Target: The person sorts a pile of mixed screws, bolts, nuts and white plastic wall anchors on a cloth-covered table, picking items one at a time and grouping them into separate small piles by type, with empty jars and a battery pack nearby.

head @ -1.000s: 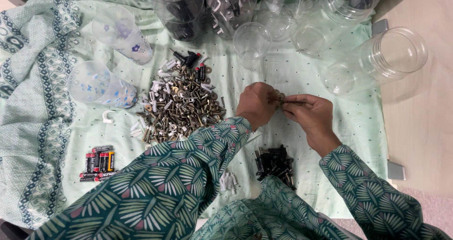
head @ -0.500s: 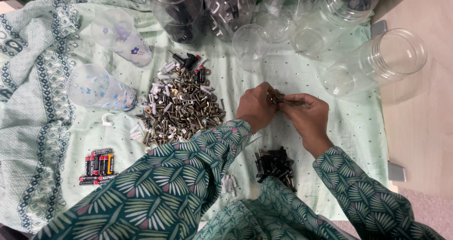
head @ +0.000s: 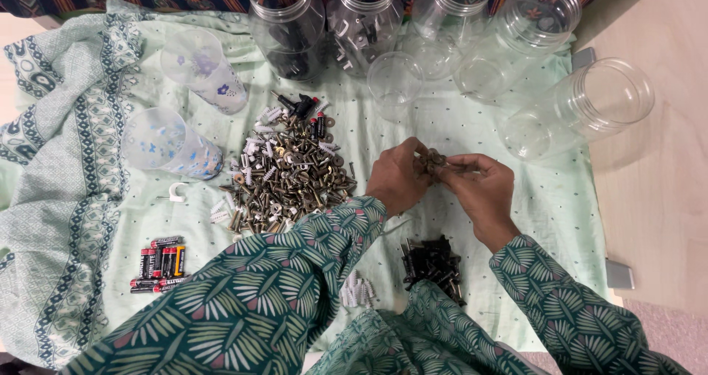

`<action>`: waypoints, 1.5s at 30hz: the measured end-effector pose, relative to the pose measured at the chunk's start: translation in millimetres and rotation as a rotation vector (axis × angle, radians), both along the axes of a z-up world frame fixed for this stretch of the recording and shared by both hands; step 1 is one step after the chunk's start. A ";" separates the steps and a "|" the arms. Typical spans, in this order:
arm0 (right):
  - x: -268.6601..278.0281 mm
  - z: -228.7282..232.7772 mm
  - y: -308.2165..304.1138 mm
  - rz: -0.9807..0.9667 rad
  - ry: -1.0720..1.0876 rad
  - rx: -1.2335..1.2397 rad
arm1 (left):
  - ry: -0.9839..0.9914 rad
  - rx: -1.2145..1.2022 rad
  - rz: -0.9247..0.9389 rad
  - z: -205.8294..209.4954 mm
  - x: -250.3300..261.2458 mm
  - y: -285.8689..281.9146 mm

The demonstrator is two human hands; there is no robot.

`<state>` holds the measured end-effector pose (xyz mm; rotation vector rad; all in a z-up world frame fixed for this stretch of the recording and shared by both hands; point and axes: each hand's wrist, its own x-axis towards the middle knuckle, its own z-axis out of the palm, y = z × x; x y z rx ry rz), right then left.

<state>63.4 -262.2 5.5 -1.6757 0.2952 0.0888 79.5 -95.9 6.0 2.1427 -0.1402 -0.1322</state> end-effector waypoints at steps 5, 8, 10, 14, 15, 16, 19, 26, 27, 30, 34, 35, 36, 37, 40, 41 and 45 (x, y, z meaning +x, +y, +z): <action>-4.9 11.6 2.0 0.039 -0.011 -0.081 | 0.010 0.009 -0.008 7.0 -3.3 10.3; -4.8 17.5 5.5 0.064 -0.028 -0.038 | -0.047 -0.009 0.008 9.9 -8.4 17.5; -5.4 20.7 9.7 0.082 -0.045 -0.011 | -0.074 -0.022 0.022 12.0 -12.7 21.9; -8.7 28.0 19.5 0.152 -0.085 0.061 | -0.150 -0.041 0.054 17.1 -26.5 31.9; -9.7 29.9 22.2 0.174 -0.091 0.083 | -0.180 -0.045 0.061 18.3 -30.5 35.9; -11.1 32.2 24.5 0.188 -0.085 0.037 | -0.168 -0.060 0.086 19.8 -34.4 39.5; -14.7 39.5 30.9 0.210 -0.045 -0.035 | -0.153 -0.099 0.151 22.3 -47.0 53.5; -25.5 47.3 39.6 0.193 0.132 0.124 | -0.152 -0.163 0.261 10.6 -83.3 86.2; -27.4 47.8 41.8 0.198 0.148 0.129 | -0.156 -0.191 0.277 8.4 -89.2 89.2; -33.1 45.2 51.8 0.234 0.161 0.151 | -0.108 -0.159 0.283 1.8 -104.7 98.9; -34.6 37.8 72.4 0.318 0.193 0.121 | -0.075 -0.101 0.329 -2.5 -113.8 109.3; -34.2 34.9 79.5 0.346 0.196 0.133 | -0.077 -0.097 0.346 -3.8 -114.0 110.6; -33.6 32.2 86.2 0.371 0.202 0.145 | -0.078 -0.092 0.361 -4.8 -113.4 112.3; -32.2 29.8 92.7 0.388 0.212 0.144 | -0.078 -0.079 0.370 -5.5 -111.9 114.6; -28.1 22.9 109.7 0.441 0.235 0.116 | -0.087 -0.038 0.404 -8.8 -107.2 122.1; -25.9 20.7 114.7 0.461 0.238 0.091 | -0.097 -0.024 0.420 -10.2 -105.2 124.6; -12.2 14.1 138.3 0.525 0.199 0.109 | -0.117 0.009 0.457 -13.2 -94.2 135.4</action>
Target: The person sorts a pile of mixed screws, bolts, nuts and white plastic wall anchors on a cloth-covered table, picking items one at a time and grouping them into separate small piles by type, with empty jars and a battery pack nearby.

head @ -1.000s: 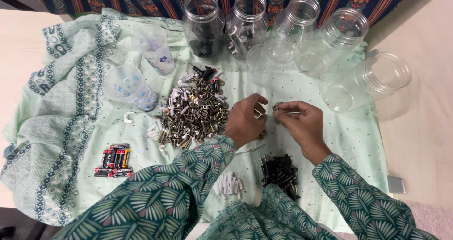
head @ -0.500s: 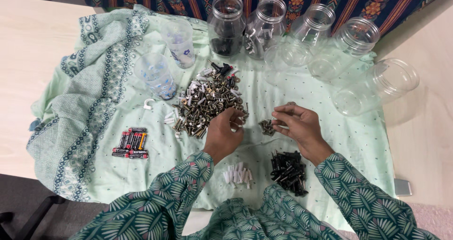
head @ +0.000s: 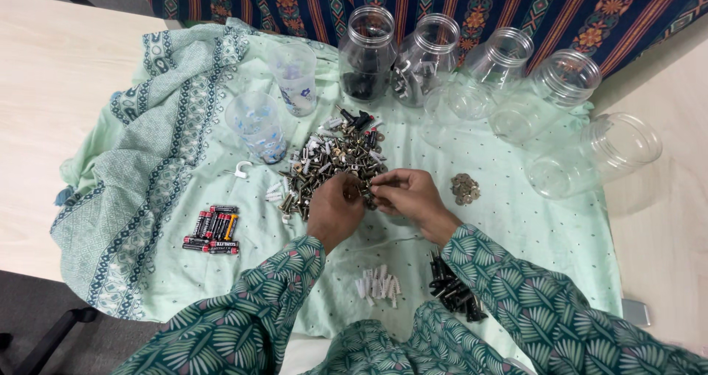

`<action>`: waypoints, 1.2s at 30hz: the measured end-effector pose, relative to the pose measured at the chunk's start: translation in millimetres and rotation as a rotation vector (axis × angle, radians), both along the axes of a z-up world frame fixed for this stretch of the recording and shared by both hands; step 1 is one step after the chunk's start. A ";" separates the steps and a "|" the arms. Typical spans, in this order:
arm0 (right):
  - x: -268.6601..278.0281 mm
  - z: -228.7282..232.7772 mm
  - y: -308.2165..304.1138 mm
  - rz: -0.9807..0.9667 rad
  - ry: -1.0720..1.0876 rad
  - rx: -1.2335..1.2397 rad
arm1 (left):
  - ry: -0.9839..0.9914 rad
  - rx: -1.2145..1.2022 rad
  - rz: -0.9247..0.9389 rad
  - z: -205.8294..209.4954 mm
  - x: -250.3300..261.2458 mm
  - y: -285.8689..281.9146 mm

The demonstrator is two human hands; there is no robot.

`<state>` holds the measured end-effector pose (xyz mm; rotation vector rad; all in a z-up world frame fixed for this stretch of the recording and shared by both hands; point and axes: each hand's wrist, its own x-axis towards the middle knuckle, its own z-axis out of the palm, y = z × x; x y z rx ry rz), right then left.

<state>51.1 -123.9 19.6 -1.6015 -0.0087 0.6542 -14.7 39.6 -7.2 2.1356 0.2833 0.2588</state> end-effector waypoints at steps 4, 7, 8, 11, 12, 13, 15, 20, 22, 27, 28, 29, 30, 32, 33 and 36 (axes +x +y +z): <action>17.5 0.9 14.2 0.002 -0.015 -0.028 | -0.023 0.061 0.047 2.9 14.5 5.7; 32.9 2.5 21.4 -0.017 -0.049 -0.074 | -0.044 0.076 0.067 4.8 30.6 8.2; 38.6 3.2 23.9 -0.024 -0.053 -0.080 | -0.064 0.103 0.072 5.6 38.0 9.2; 56.0 3.6 32.1 -0.035 -0.082 -0.080 | -0.111 0.135 0.070 5.3 61.2 13.1; 62.4 3.7 35.8 -0.033 -0.096 -0.076 | -0.125 0.138 0.070 5.2 69.5 15.4; 68.2 3.7 39.5 -0.042 -0.117 -0.097 | -0.116 0.155 0.068 4.9 77.1 17.8; 80.2 3.3 48.4 -0.055 -0.158 -0.137 | -0.098 0.192 0.069 5.1 92.6 23.1; 104.6 -5.7 62.9 -0.032 -0.514 -0.361 | 0.104 0.249 0.047 9.4 128.3 33.1; 115.6 -11.3 64.7 -0.001 -0.632 -0.460 | 0.142 0.285 0.038 12.5 134.4 33.5; 132.9 -26.5 62.0 0.044 -0.915 -0.485 | 0.238 0.353 -0.007 23.4 140.6 31.2; 134.0 -28.7 61.0 0.038 -0.910 -0.480 | 0.263 0.364 -0.013 24.3 141.8 30.4; 134.9 -30.0 60.8 0.031 -0.905 -0.475 | 0.287 0.376 -0.019 24.9 143.7 30.0; 135.3 -30.7 60.9 0.025 -0.900 -0.471 | 0.312 0.387 -0.025 24.7 145.7 29.6; 135.8 -30.4 63.3 -0.024 -0.792 -0.481 | 0.292 0.405 -0.029 22.8 149.9 31.0; 136.2 -29.5 64.7 -0.045 -0.739 -0.486 | 0.281 0.413 -0.028 21.0 151.8 31.8; 136.6 -27.7 68.5 -0.131 -0.661 -0.475 | 0.209 0.419 0.027 14.1 156.0 32.4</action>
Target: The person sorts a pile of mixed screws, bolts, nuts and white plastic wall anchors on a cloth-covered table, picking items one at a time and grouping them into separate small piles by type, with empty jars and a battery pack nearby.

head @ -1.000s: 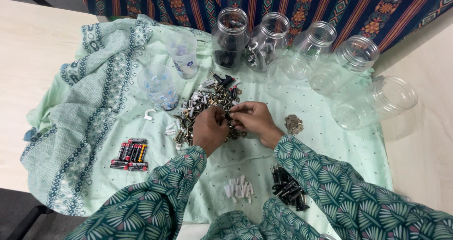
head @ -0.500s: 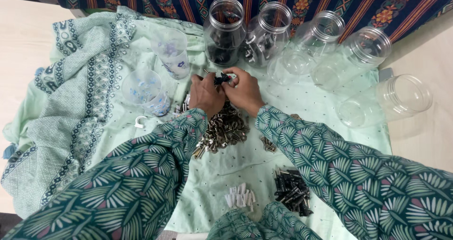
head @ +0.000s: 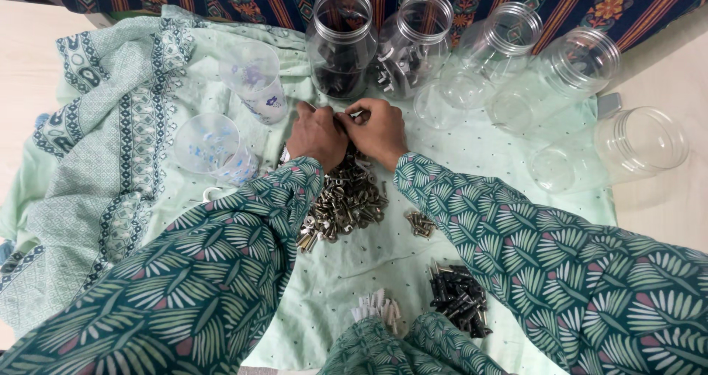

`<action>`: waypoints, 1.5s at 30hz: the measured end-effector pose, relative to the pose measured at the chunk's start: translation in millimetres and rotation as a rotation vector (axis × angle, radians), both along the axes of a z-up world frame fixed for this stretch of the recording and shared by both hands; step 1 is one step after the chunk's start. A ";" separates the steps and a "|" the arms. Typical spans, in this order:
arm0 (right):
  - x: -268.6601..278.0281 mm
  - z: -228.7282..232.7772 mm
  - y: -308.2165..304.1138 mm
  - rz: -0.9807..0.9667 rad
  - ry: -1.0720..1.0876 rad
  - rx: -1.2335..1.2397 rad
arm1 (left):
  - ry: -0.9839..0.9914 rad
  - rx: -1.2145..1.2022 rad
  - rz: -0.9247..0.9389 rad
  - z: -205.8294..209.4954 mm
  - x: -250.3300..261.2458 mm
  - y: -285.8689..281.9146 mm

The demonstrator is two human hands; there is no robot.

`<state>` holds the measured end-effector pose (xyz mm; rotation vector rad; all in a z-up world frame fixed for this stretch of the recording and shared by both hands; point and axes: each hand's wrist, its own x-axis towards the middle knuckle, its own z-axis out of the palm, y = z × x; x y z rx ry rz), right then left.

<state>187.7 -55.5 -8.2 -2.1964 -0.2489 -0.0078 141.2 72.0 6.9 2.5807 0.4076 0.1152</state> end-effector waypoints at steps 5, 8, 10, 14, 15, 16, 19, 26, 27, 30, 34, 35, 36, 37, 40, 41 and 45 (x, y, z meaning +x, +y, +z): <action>1.3 2.1 2.6 -0.070 0.053 0.050 | -0.121 -0.024 0.073 -7.6 -1.3 0.0; -0.6 6.4 4.2 -0.095 0.106 0.097 | -0.203 -0.051 0.114 -7.6 -0.8 3.1; -1.5 11.6 5.0 -0.108 0.201 0.138 | -0.172 -0.071 0.127 -6.1 1.2 5.2; -4.4 21.8 6.0 -0.101 0.363 0.192 | -0.051 -0.093 0.154 -3.5 5.3 9.0; -4.9 23.5 5.7 -0.096 0.380 0.199 | -0.044 -0.093 0.160 -3.3 6.3 9.2; -5.1 24.8 5.3 -0.105 0.380 0.210 | -0.040 -0.089 0.157 -3.2 7.2 9.0; -6.0 26.9 4.6 -0.129 0.401 0.231 | -0.013 -0.090 0.159 -3.0 8.9 8.7; -10.3 23.2 -3.6 -0.169 0.479 0.360 | -0.027 -0.142 0.132 -0.1 11.3 4.6; -10.3 23.0 -4.1 -0.162 0.486 0.382 | -0.025 -0.150 0.142 0.7 12.0 4.4; -9.6 22.0 -5.9 -0.188 0.541 0.415 | -0.058 -0.165 0.142 -0.1 10.2 1.8; -8.7 19.5 -5.8 -0.170 0.564 0.531 | -0.120 -0.231 0.163 -1.6 3.2 1.1; -8.7 19.1 -5.2 -0.166 0.572 0.550 | -0.123 -0.225 0.174 -0.6 3.0 0.5; -9.0 18.8 -4.8 -0.162 0.580 0.569 | -0.125 -0.220 0.185 0.9 2.4 -0.1; -9.7 18.6 -4.5 -0.153 0.575 0.594 | -0.134 -0.221 0.172 2.5 0.7 -0.6; -13.3 20.8 -5.7 -0.129 0.570 0.626 | -0.132 -0.235 0.143 9.9 -7.0 -3.4; -15.6 22.4 -7.1 -0.125 0.576 0.612 | -0.112 -0.245 0.138 13.4 -9.1 -4.8; -27.6 30.5 -14.0 -0.094 0.622 0.601 | 0.013 -0.320 0.188 26.8 -18.8 -12.1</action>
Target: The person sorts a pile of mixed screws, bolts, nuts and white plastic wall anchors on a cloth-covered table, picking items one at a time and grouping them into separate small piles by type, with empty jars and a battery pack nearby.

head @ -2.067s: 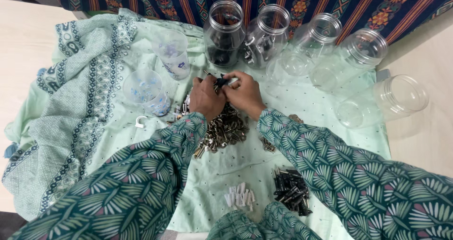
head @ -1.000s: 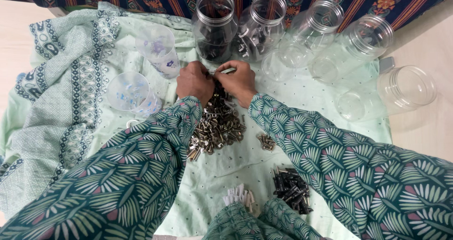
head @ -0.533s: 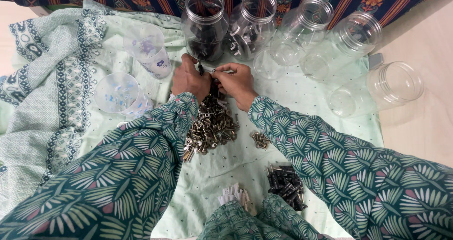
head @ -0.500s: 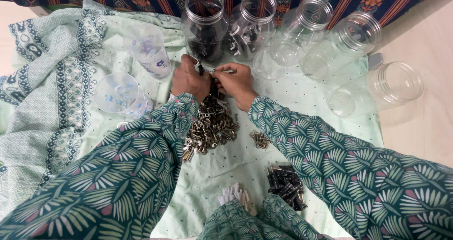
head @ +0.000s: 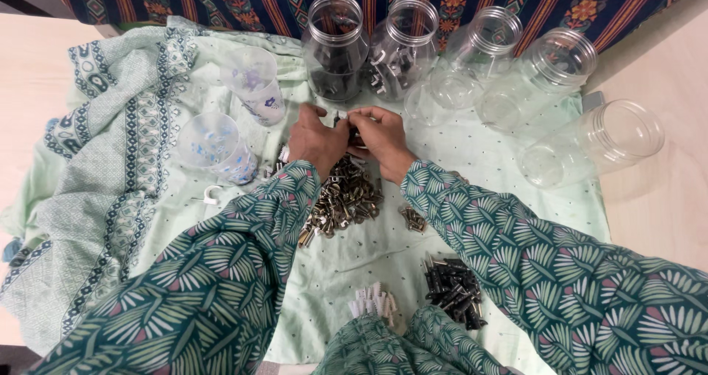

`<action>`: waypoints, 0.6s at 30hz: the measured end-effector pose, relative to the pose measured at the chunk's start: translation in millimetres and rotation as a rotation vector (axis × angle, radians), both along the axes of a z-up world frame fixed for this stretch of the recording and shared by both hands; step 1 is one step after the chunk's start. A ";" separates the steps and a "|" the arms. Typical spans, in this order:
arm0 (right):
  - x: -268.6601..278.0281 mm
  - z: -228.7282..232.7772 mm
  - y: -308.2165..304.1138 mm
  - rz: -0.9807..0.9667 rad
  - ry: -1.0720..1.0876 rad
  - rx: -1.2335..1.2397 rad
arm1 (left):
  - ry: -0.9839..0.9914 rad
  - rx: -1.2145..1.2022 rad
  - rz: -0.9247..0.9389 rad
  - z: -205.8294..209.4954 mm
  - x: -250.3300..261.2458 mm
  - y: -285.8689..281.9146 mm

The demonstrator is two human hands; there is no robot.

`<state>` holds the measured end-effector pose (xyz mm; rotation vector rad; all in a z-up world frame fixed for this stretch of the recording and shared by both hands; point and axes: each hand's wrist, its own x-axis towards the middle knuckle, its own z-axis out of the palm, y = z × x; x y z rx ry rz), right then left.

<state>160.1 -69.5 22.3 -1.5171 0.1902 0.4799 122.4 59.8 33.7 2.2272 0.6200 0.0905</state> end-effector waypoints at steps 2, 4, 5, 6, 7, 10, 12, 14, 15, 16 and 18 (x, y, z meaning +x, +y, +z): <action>-7.1 3.0 -5.2 0.031 -0.005 0.007 | 0.003 -0.054 -0.021 3.6 -8.6 -3.5; -14.6 4.0 -9.4 0.050 0.002 0.010 | 0.007 -0.100 -0.023 5.0 -17.7 -8.3; -18.3 3.7 -11.2 0.052 0.011 0.011 | 0.008 -0.120 -0.014 5.1 -21.9 -12.3; -22.0 3.2 -13.3 0.055 0.020 0.012 | 0.009 -0.139 -0.006 5.5 -26.3 -15.0; -25.9 2.4 -16.2 0.069 0.018 0.031 | 0.013 -0.129 -0.026 6.2 -31.1 -16.0; -37.2 -0.9 -26.7 0.089 0.032 0.082 | 0.055 -0.123 -0.056 9.5 -44.5 -19.8; -44.4 -3.5 -33.8 0.071 0.070 0.110 | 0.125 -0.151 -0.035 12.9 -53.1 -23.7; -51.4 -6.0 -42.0 0.070 0.089 0.120 | 0.129 -0.175 -0.043 16.2 -63.7 -28.8; -54.8 -7.0 -46.1 0.070 0.099 0.124 | 0.131 -0.186 -0.046 18.3 -69.1 -31.4; -58.6 -7.8 -50.8 0.066 0.119 0.141 | 0.116 -0.176 -0.059 20.3 -74.6 -34.6; -65.3 -8.1 -58.9 0.061 0.157 0.177 | 0.086 -0.154 -0.084 25.8 -84.4 -40.0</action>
